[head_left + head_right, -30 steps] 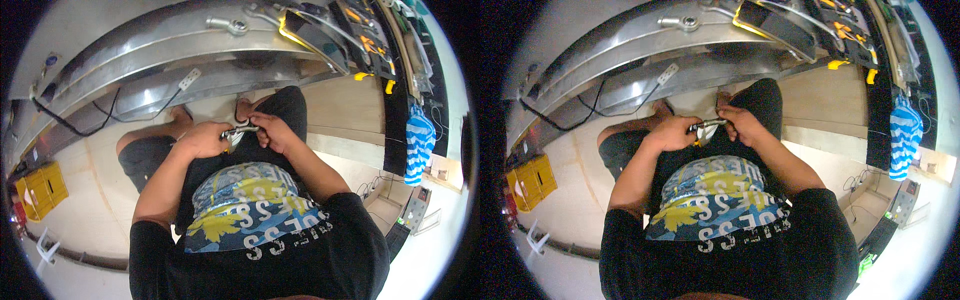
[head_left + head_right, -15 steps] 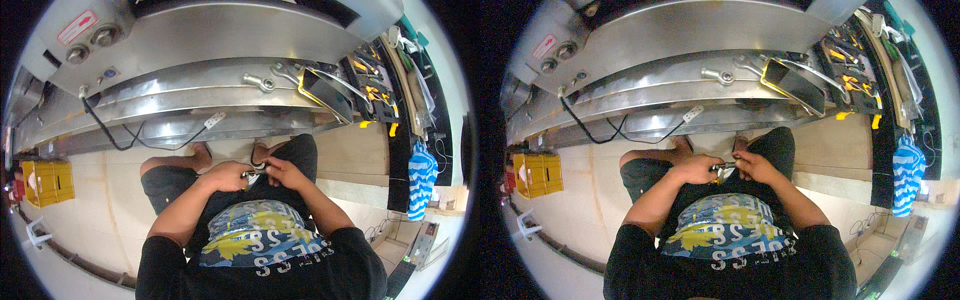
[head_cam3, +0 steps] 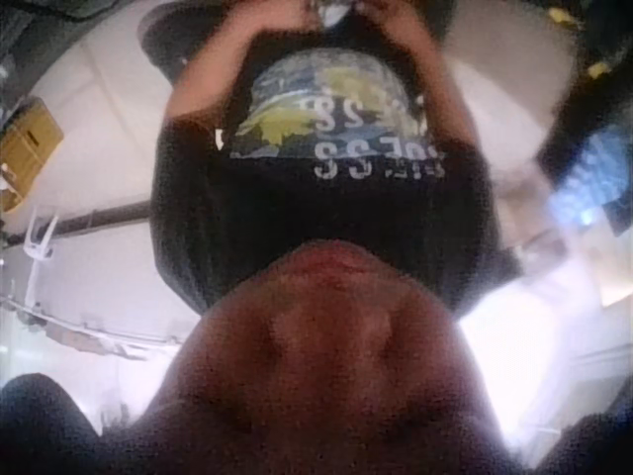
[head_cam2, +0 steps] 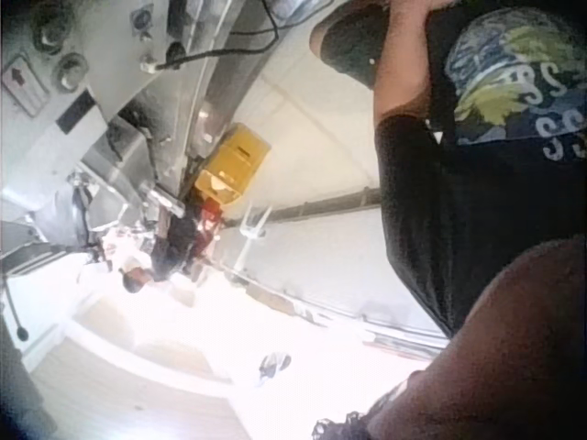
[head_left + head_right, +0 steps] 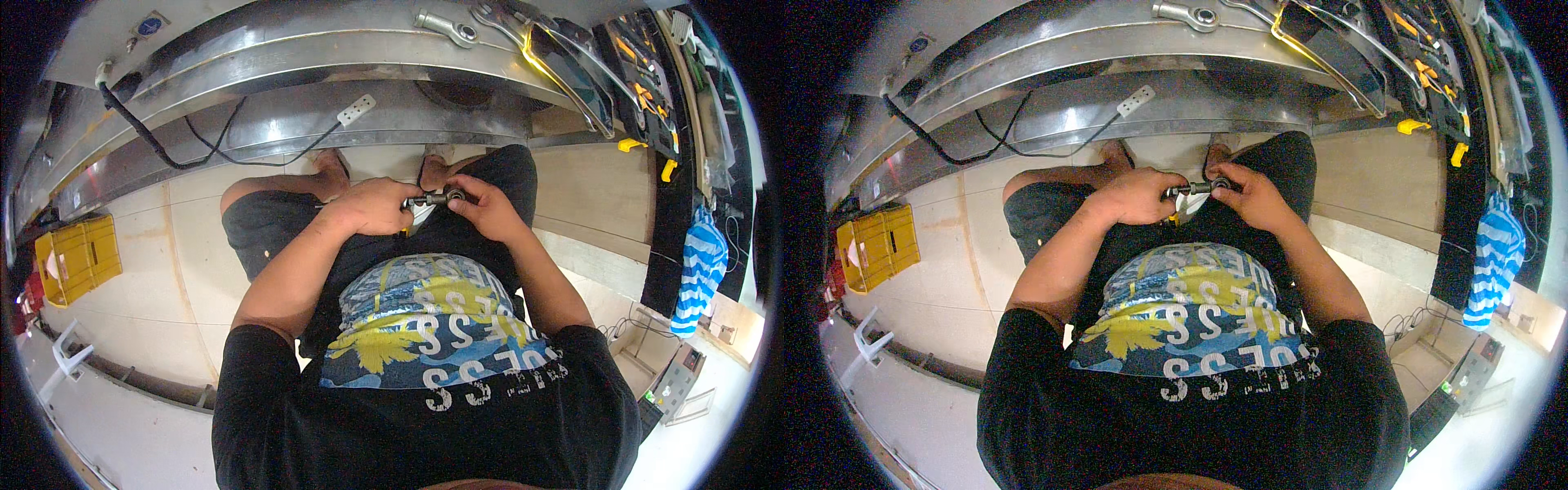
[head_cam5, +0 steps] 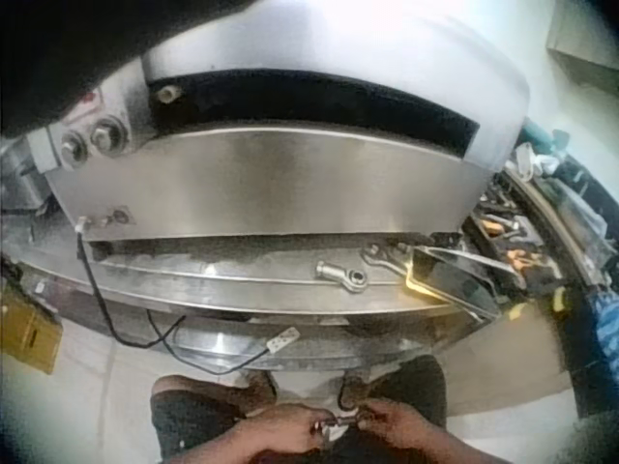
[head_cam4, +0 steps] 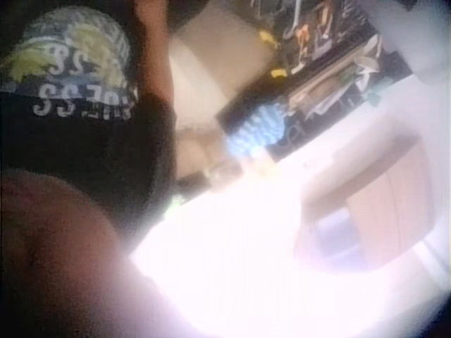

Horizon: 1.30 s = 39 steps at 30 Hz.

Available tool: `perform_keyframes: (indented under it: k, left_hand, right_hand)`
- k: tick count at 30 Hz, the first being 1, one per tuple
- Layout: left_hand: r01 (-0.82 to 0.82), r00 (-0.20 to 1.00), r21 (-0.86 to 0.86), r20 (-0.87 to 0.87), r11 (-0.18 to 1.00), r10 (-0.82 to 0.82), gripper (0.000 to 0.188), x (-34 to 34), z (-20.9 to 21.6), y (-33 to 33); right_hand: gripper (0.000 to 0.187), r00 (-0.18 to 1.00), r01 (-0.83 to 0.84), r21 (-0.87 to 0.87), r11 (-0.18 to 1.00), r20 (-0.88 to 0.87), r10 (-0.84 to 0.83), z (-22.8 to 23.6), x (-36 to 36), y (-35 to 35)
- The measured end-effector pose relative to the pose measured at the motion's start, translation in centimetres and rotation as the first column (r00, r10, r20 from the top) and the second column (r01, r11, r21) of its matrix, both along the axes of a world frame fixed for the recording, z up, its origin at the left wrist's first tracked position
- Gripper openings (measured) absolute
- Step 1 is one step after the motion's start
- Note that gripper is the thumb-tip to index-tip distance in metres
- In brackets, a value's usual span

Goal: The person sits on the floor and assembles a mechanical linkage by hand, attaching a socket to a rod and then using a wrench to tighten the connection. The person handles the rod, socket, and wrench to complete the assembly.

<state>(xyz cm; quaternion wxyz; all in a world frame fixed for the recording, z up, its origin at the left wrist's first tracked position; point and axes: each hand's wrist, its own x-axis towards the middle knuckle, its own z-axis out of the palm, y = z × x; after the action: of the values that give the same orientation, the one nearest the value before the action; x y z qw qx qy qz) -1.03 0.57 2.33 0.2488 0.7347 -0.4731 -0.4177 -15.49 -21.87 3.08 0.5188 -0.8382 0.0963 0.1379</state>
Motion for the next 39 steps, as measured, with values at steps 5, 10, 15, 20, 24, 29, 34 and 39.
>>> perform_keyframes:
  k: [5,10,15,20,24,29,34,39]
  left_hand:
    - [0.002,1.0,-0.008,0.005,1.0,-0.002,0.046,-0.1,-0.4,-0.1]
    - [-0.047,0.999,-0.025,0.012,0.999,0.047,0.044,-0.4,-0.3,-0.3]
    - [-0.08,0.995,-0.007,0.055,0.997,0.08,0.043,-0.3,-1.3,-0.2]
    - [0.023,0.999,-0.015,-0.025,1.0,-0.024,0.052,0.9,-0.9,0.4]
    - [0.12,0.991,-0.026,-0.049,0.992,-0.122,0.055,2.5,0.6,0.5]
    - [0.108,0.984,-0.012,-0.142,0.994,-0.109,0.054,2.9,0.4,0.6]
    - [0.02,0.967,-0.026,-0.255,0.999,-0.026,0.044,2.6,-0.8,0.7]
    - [0.005,0.998,-0.02,-0.069,1.0,-0.006,0.039,1.4,0.1,0.0]
  right_hand:
    - [0.037,0.987,0.086,0.04,0.996,-0.142,-0.079,-0.4,0.2,-0.2]
    - [0.038,0.971,0.061,-0.283,0.957,0.239,0.009,-1.0,0.5,1.0]
    - [0.028,0.989,-0.147,-0.252,0.956,-0.05,0.139,0.4,2.7,1.8]
    - [0.023,0.994,-0.106,-0.085,0.991,-0.05,0.102,0.5,2.6,1.8]
    - [0.024,0.998,0.025,-0.074,0.997,-0.047,-0.028,1.7,2.5,1.8]
    - [0.027,1.0,0.025,-0.049,0.999,0.008,-0.025,2.9,3.0,0.4]
    - [0.024,0.975,0.107,0.046,0.993,-0.202,-0.095,3.3,2.4,0.1]
    - [0.025,0.956,0.192,0.108,0.975,-0.246,-0.161,1.7,2.0,0.2]
